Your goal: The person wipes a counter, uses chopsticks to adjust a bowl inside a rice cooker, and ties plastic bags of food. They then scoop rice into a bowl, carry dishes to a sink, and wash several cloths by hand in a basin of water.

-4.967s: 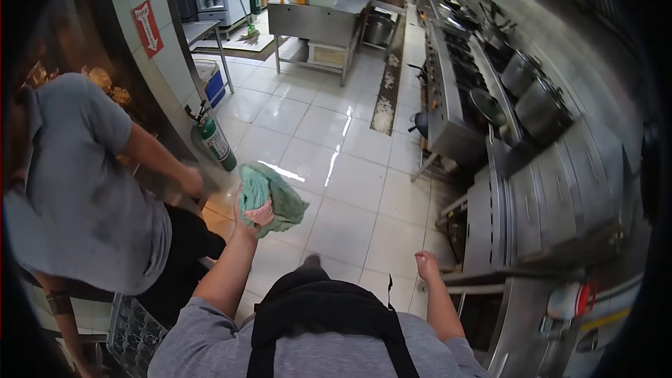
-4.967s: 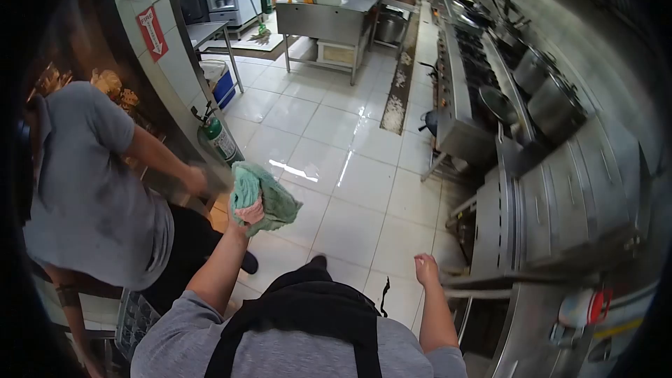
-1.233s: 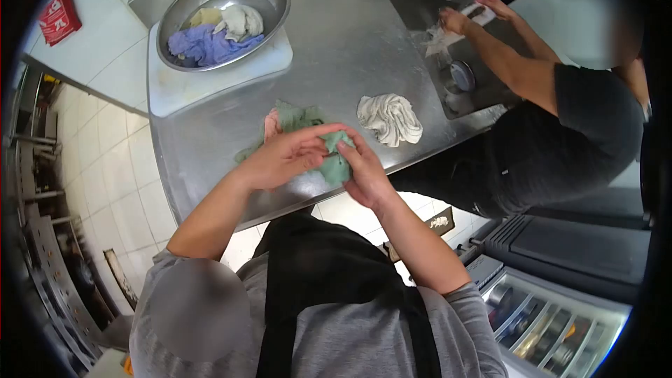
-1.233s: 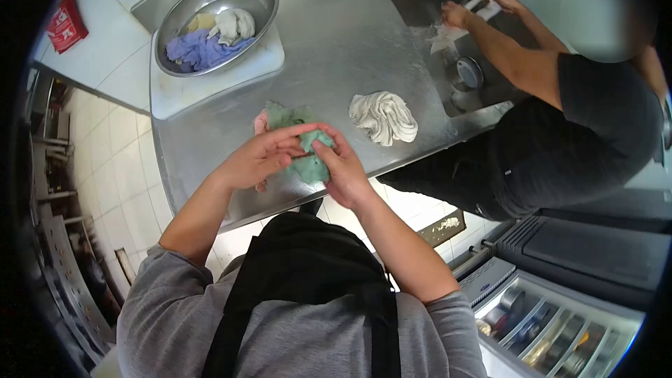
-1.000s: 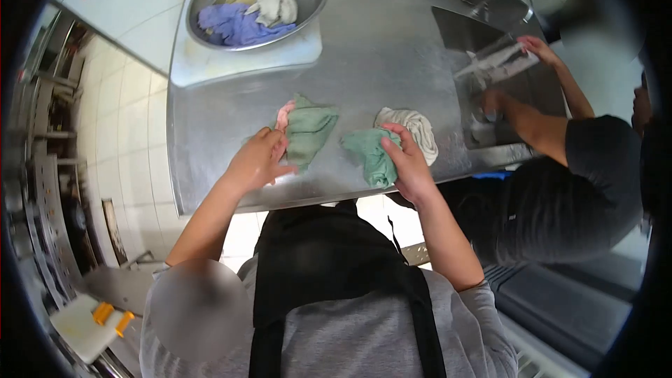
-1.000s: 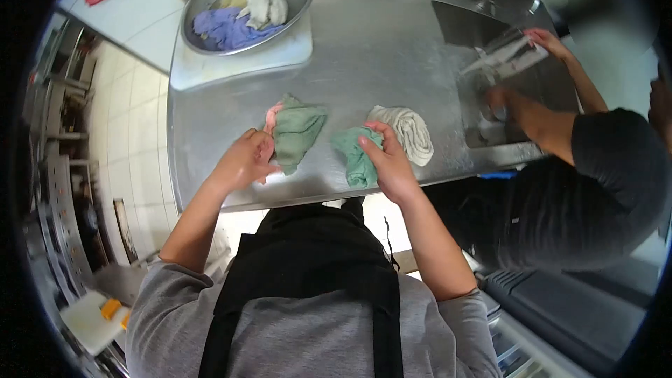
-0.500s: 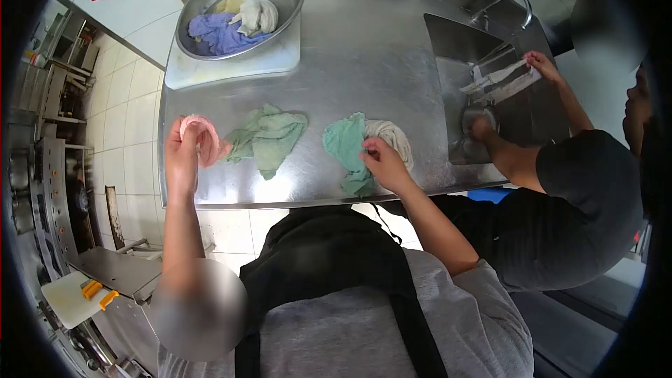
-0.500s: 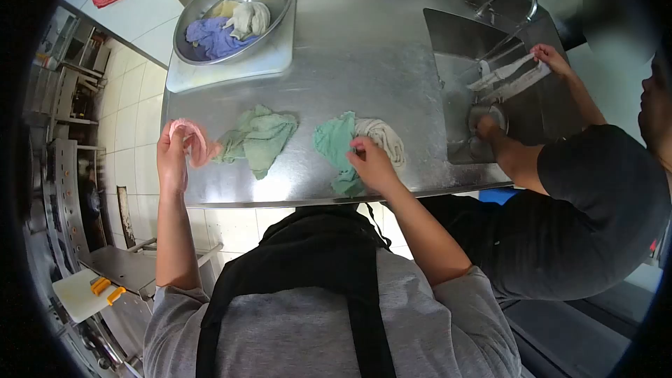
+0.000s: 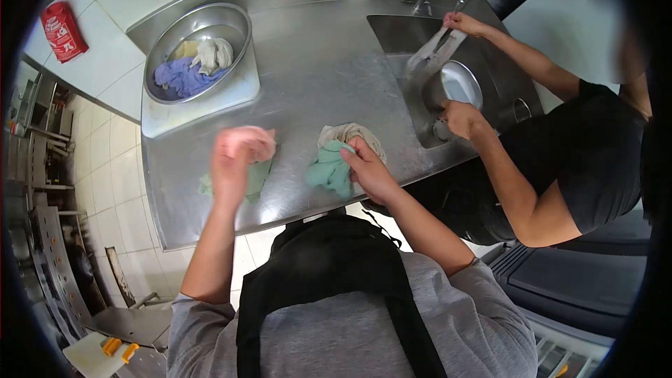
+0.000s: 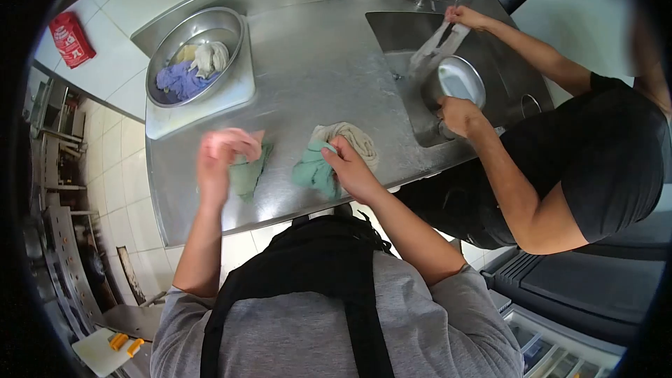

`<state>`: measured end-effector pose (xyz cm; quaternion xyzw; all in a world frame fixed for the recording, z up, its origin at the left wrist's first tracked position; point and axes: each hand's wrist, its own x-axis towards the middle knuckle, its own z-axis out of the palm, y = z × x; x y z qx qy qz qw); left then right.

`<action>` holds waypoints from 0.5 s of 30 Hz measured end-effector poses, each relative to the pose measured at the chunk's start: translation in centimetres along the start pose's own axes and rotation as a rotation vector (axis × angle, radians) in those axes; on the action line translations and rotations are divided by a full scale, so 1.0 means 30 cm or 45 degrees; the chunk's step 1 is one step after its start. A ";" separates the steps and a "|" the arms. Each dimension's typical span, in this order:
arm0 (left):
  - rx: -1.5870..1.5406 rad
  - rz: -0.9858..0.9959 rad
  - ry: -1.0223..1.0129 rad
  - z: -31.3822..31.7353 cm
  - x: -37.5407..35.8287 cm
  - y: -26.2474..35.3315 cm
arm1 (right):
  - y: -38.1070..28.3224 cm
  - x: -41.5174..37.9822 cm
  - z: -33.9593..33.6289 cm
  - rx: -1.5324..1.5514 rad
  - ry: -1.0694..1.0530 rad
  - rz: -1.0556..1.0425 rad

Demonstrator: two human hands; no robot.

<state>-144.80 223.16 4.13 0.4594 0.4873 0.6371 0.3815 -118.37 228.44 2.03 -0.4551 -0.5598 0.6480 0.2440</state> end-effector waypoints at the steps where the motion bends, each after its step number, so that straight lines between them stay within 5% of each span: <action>1: -0.025 0.144 -0.202 0.060 -0.003 -0.024 | -0.053 -0.034 0.036 0.461 0.008 0.096; 2: 0.055 0.105 -0.354 0.120 -0.028 -0.022 | -0.092 -0.057 0.063 0.922 0.012 0.188; 4: 0.128 0.075 -0.512 0.216 -0.058 -0.003 | -0.130 -0.080 0.088 0.949 -0.034 0.173; 6: 0.504 0.395 -0.808 0.267 -0.056 0.042 | -0.147 -0.091 0.072 0.975 -0.080 0.156; 10: 0.317 0.560 -0.696 0.282 0.044 0.063 | -0.256 -0.093 -0.091 0.741 0.171 -0.310; 12: 0.145 0.099 -0.357 0.298 0.132 0.011 | -0.367 -0.074 -0.157 0.662 0.296 -0.375; 15: 0.298 -0.235 -0.302 0.354 0.229 -0.097 | -0.471 -0.002 -0.255 0.565 0.364 -0.434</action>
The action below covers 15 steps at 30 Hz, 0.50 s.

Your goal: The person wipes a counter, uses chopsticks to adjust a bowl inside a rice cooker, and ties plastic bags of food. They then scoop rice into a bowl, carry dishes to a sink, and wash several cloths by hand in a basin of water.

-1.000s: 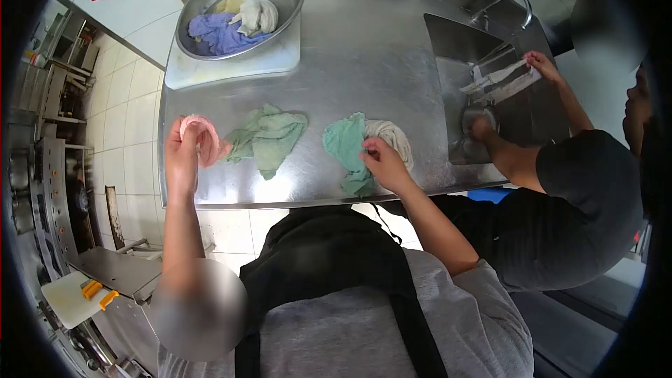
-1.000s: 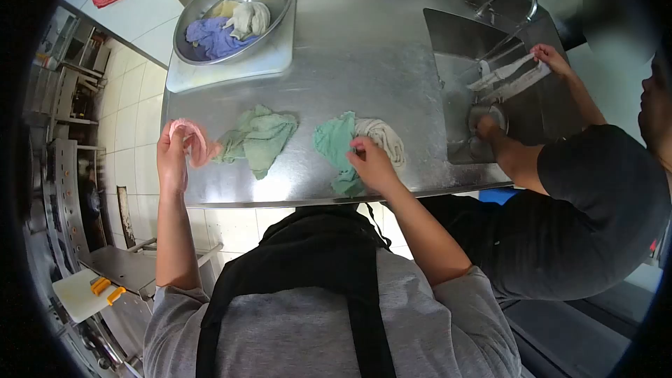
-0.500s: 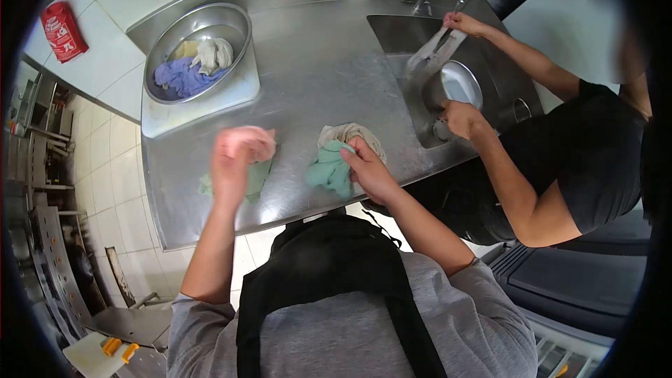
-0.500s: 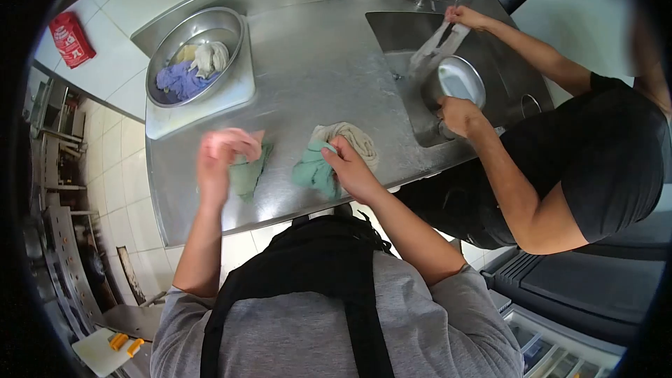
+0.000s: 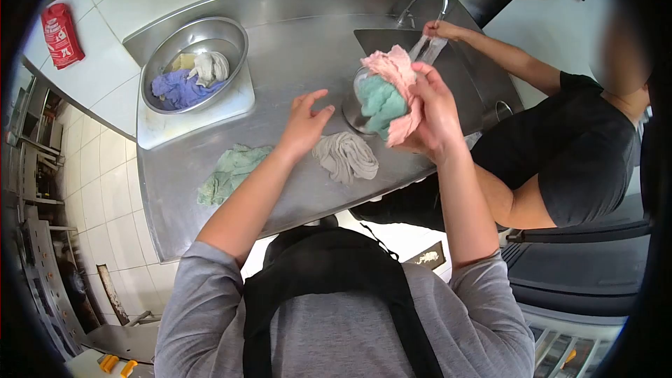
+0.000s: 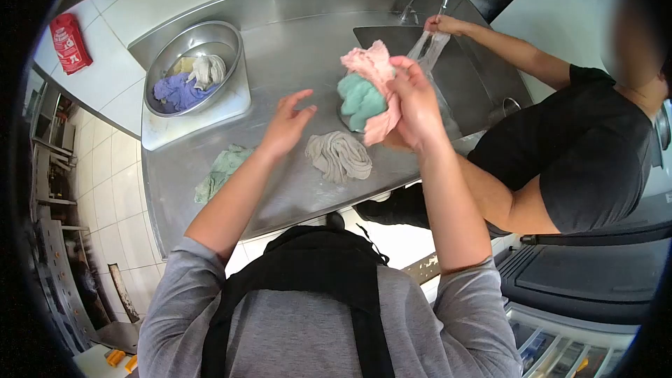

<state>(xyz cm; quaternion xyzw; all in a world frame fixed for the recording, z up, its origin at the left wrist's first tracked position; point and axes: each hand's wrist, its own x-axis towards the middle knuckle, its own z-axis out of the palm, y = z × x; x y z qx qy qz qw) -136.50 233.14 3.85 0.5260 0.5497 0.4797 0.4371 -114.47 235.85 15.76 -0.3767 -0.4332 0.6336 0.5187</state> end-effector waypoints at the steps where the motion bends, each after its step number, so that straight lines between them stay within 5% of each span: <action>1: -0.005 0.006 0.011 0.006 0.013 -0.023 | -0.008 0.055 -0.019 -0.039 0.047 -0.002; 5: 0.124 -0.021 -0.004 0.011 0.030 -0.090 | 0.097 0.253 -0.142 -0.290 0.090 0.067; 8: 0.284 0.029 -0.011 -0.015 0.016 -0.152 | 0.259 0.363 -0.247 -0.823 0.060 0.151; 10: 0.429 0.087 0.002 -0.063 -0.014 -0.178 | 0.338 0.396 -0.288 -1.667 -0.160 0.086; 12: 0.838 0.282 0.134 -0.146 -0.073 -0.190 | 0.445 0.429 -0.349 -1.802 -0.373 -0.058; 15: 0.929 0.059 0.181 -0.262 -0.174 -0.226 | 0.521 0.454 -0.352 -2.082 -0.656 -0.114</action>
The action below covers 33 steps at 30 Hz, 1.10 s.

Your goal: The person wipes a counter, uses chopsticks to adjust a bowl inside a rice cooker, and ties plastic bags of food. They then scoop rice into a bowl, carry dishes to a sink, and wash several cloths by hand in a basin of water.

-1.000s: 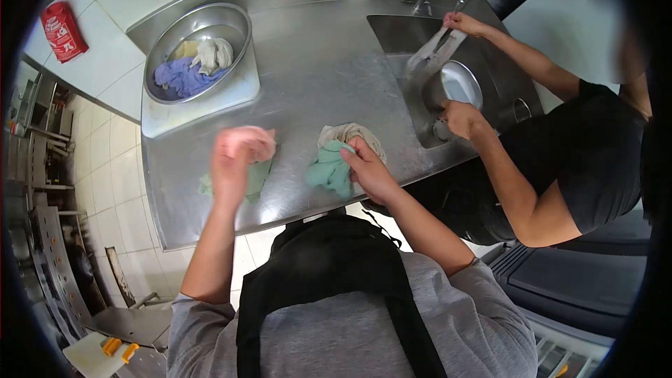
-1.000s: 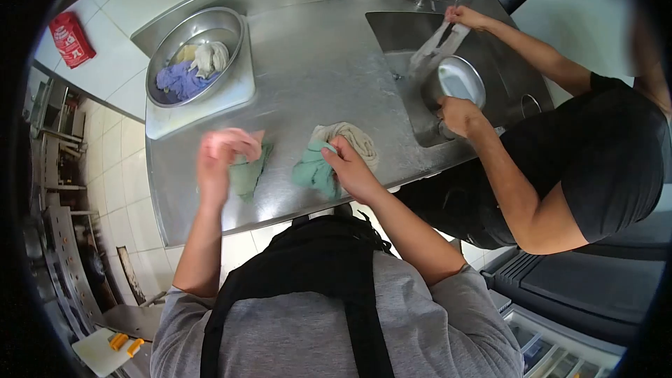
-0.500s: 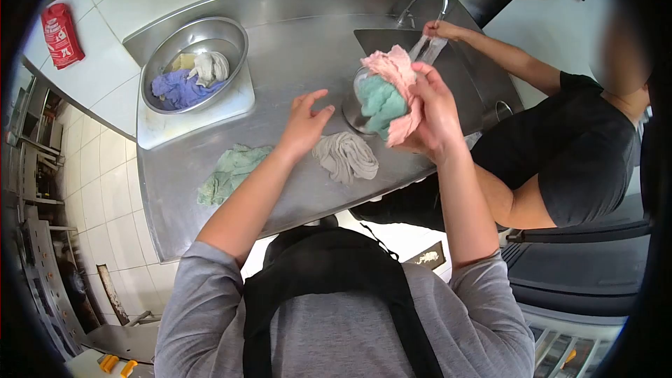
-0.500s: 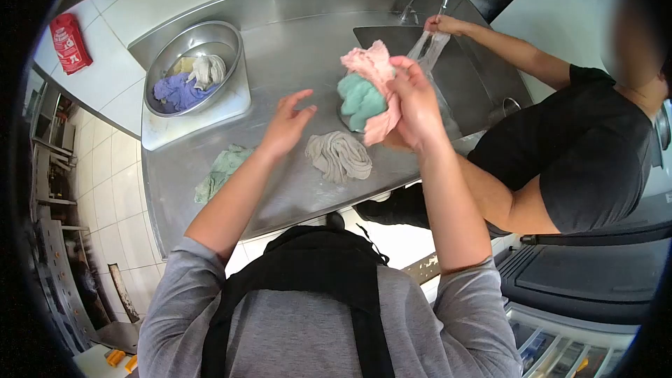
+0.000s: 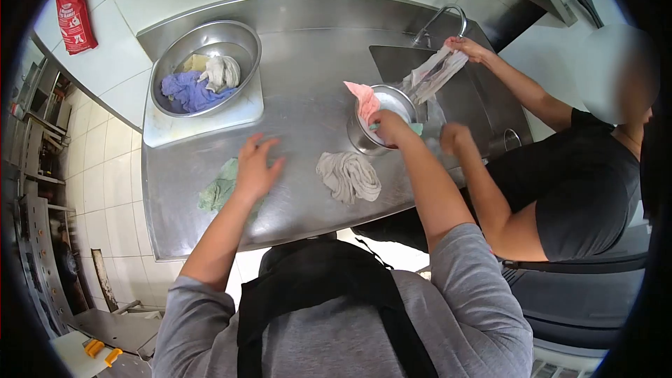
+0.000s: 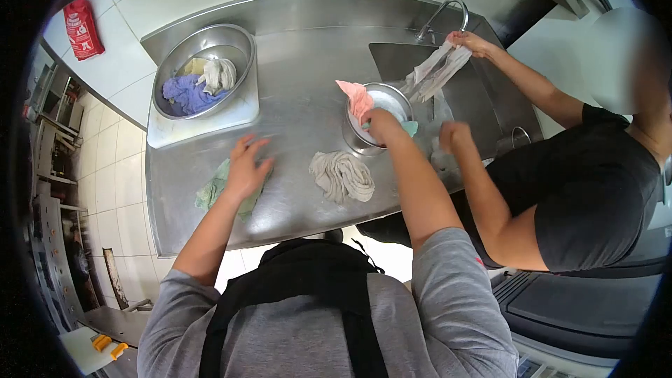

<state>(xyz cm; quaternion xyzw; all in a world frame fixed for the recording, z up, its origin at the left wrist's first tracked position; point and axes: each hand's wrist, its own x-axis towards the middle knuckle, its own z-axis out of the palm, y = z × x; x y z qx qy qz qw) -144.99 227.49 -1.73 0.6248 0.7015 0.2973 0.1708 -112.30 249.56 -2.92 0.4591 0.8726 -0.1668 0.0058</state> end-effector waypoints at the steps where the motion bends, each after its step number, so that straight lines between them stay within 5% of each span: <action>1: 0.028 -0.064 0.000 -0.016 -0.028 -0.034 | -0.006 0.013 0.019 -0.138 -0.130 0.032; 6: 0.273 -0.128 0.071 -0.041 -0.156 -0.157 | 0.015 0.048 0.093 -0.103 -0.185 0.269; 8: 0.309 -0.156 0.075 -0.042 -0.182 -0.185 | -0.099 -0.004 -0.037 0.321 -0.105 0.264; 12: 0.371 -0.218 0.073 -0.067 -0.196 -0.142 | 0.061 0.018 -0.018 0.329 -0.217 0.264; 14: 0.451 -0.254 -0.040 -0.082 -0.179 -0.096 | 0.008 -0.050 -0.100 0.061 0.405 0.088; 15: 0.460 -0.284 -0.178 -0.084 -0.159 -0.086 | 0.011 -0.058 -0.105 0.060 0.403 0.087; 17: 0.467 -0.309 -0.316 -0.073 -0.130 -0.101 | 0.020 -0.076 -0.116 0.778 0.498 0.351; 21: -0.076 -0.230 -0.046 -0.004 -0.069 -0.249 | -0.061 -0.138 -0.248 1.406 0.444 0.524; 23: -0.251 -0.198 0.085 0.014 -0.026 -0.278 | -0.077 -0.143 -0.278 1.884 0.527 0.251; 24: -0.755 -0.334 0.110 -0.003 0.010 -0.245 | -0.074 -0.140 -0.287 1.887 0.539 0.257; 25: -1.258 -0.470 0.129 -0.024 0.048 -0.201 | -0.067 -0.135 -0.296 1.955 0.591 0.186; 26: -1.255 -0.464 0.117 -0.049 0.082 -0.132 | -0.069 -0.141 -0.308 2.021 0.643 0.112; 28: -1.871 -0.449 0.057 -0.101 0.155 0.063 | -0.097 -0.150 -0.338 2.093 0.648 0.046; 33: -2.133 -0.250 -0.194 -0.003 0.371 0.472 | -0.110 -0.127 -0.342 2.074 0.869 0.189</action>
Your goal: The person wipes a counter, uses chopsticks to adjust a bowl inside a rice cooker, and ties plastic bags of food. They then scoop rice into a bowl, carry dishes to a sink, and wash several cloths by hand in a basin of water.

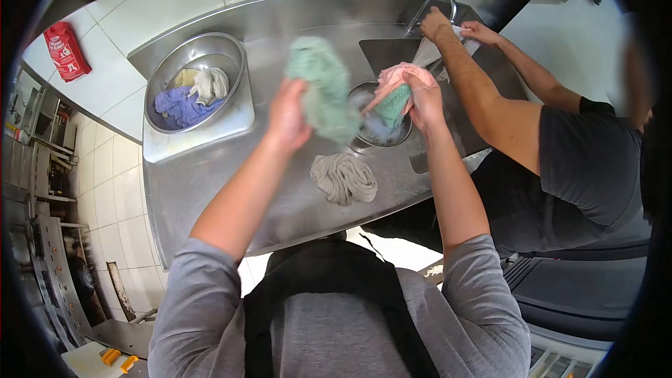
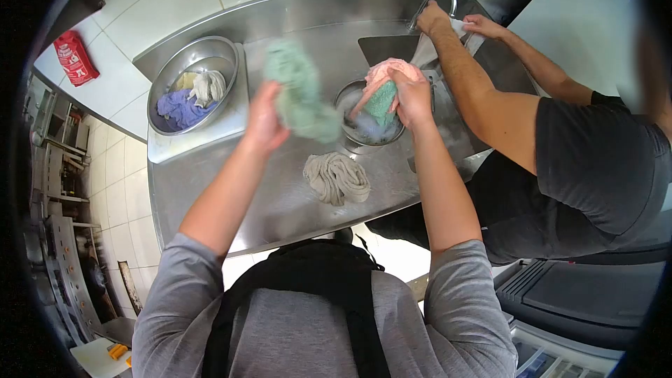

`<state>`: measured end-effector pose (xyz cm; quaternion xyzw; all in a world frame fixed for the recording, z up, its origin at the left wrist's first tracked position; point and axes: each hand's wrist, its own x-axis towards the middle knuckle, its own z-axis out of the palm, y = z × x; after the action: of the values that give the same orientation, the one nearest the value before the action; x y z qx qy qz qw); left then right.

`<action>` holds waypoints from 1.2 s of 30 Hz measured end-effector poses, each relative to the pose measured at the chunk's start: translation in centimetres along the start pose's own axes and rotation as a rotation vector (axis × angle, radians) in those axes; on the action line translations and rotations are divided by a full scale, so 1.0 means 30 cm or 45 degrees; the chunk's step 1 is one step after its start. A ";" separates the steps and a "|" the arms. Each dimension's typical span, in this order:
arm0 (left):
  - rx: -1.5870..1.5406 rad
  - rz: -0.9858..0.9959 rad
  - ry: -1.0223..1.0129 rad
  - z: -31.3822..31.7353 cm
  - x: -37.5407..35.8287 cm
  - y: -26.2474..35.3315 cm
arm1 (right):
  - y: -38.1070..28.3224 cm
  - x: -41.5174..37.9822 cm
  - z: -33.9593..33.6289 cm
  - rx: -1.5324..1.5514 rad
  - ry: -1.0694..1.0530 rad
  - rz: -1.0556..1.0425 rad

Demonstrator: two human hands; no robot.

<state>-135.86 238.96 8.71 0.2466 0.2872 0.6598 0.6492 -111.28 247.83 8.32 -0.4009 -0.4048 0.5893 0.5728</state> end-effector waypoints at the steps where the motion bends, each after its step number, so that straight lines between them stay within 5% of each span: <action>1: 0.080 0.041 -0.042 0.071 0.035 -0.042 | -0.001 0.001 0.006 -0.015 0.022 -0.011; 3: 1.047 0.320 -0.054 0.136 0.091 -0.150 | 0.031 0.009 -0.004 -0.031 0.053 -0.039; 4: 1.047 0.325 -0.056 0.109 0.118 -0.235 | 0.043 0.003 -0.012 -0.148 0.058 -0.008; 6: 1.862 0.625 -0.308 0.045 0.171 -0.393 | 0.113 0.033 -0.073 -0.356 0.007 0.075; 7: 1.858 0.632 -0.311 0.071 0.154 -0.381 | 0.122 0.028 -0.080 -0.358 0.009 0.068; 9: 2.479 0.467 -0.463 0.103 0.116 -0.357 | 0.164 -0.003 -0.091 -0.788 0.081 0.197; 10: 2.482 0.472 -0.470 0.097 0.125 -0.362 | 0.203 -0.004 -0.117 -0.783 0.087 0.194; 12: 2.663 0.475 -0.645 0.083 0.140 -0.383 | 0.281 -0.005 -0.167 -0.892 -0.430 -0.308; 13: 2.663 0.473 -0.647 0.079 0.157 -0.408 | 0.303 -0.002 -0.179 -0.891 -0.429 -0.306; 15: 2.918 0.133 -0.796 0.105 0.182 -0.439 | 0.343 0.003 -0.198 -1.784 -0.509 -0.382; 21: 2.824 -0.372 -0.968 0.147 0.196 -0.417 | 0.366 0.031 -0.141 -1.962 -0.379 -0.046; 25: 2.682 -0.422 -0.949 0.108 0.229 -0.450 | 0.331 0.050 -0.144 -1.898 -0.365 -0.222; 26: 2.416 -0.268 -0.713 0.076 0.242 -0.491 | 0.321 0.050 -0.153 -1.899 -0.373 -0.230; 27: 2.137 -0.124 -0.489 0.077 0.236 -0.494 | 0.302 0.039 -0.158 -1.730 -0.339 -0.349; 31: 1.567 -0.195 -0.053 0.072 0.210 -0.526 | 0.210 0.021 -0.158 -1.376 -0.186 -0.637; 34: 1.479 -0.072 -0.036 0.091 0.202 -0.530 | 0.129 0.002 -0.105 -0.772 -0.172 -0.178; 36: 0.984 -0.285 -0.091 0.129 0.183 -0.465 | 0.082 -0.025 -0.063 -0.437 -0.188 0.003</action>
<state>-123.37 244.57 1.46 0.4626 0.5164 0.4195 0.5860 -110.36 247.07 5.37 -0.4490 -0.5398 0.5401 0.4640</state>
